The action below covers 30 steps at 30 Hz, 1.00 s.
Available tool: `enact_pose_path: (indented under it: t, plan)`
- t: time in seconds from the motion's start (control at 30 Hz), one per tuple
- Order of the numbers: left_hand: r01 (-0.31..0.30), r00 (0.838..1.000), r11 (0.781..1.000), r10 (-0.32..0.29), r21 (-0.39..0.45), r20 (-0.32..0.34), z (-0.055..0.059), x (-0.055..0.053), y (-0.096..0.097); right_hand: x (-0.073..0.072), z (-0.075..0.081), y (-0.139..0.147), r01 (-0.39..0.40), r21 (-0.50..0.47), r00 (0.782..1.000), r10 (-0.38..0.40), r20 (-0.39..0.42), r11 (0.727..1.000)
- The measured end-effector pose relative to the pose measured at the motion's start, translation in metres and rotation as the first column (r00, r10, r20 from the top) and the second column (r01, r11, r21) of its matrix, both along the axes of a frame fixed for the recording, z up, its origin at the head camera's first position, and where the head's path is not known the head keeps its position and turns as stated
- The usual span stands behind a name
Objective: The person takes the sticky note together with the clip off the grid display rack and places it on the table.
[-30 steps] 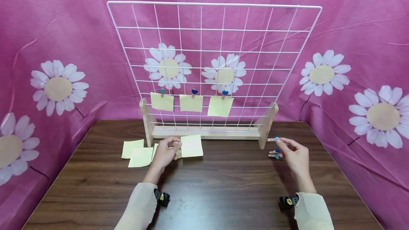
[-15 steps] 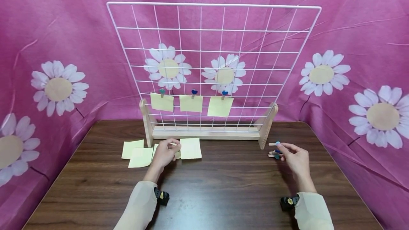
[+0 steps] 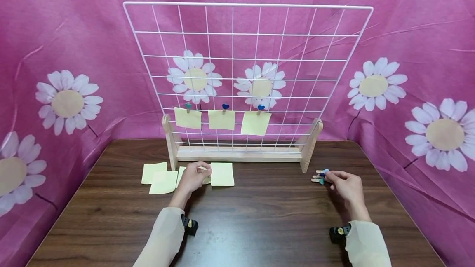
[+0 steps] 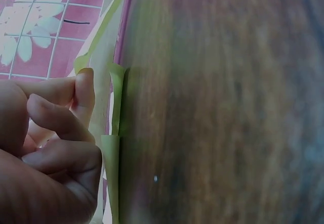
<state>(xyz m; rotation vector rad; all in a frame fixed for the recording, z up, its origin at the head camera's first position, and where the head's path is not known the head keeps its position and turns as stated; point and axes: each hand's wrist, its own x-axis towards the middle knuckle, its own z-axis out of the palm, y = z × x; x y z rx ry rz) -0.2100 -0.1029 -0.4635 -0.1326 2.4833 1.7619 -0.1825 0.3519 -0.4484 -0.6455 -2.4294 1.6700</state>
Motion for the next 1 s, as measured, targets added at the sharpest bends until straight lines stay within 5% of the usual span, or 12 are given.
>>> enact_pose_path:
  t: [0.6,1.0]
  plan:
    - [0.014,1.000,1.000,-0.014,-0.013,0.027,0.002,-0.001,0.001,0.000,-0.006,0.013,-0.184,0.018,0.972,0.179,0.154,0.983]
    - [-0.028,1.000,0.999,0.029,-0.039,0.008,0.002,0.002,0.001,0.001,-0.006,0.013,-0.136,0.046,0.981,0.128,0.143,0.990]
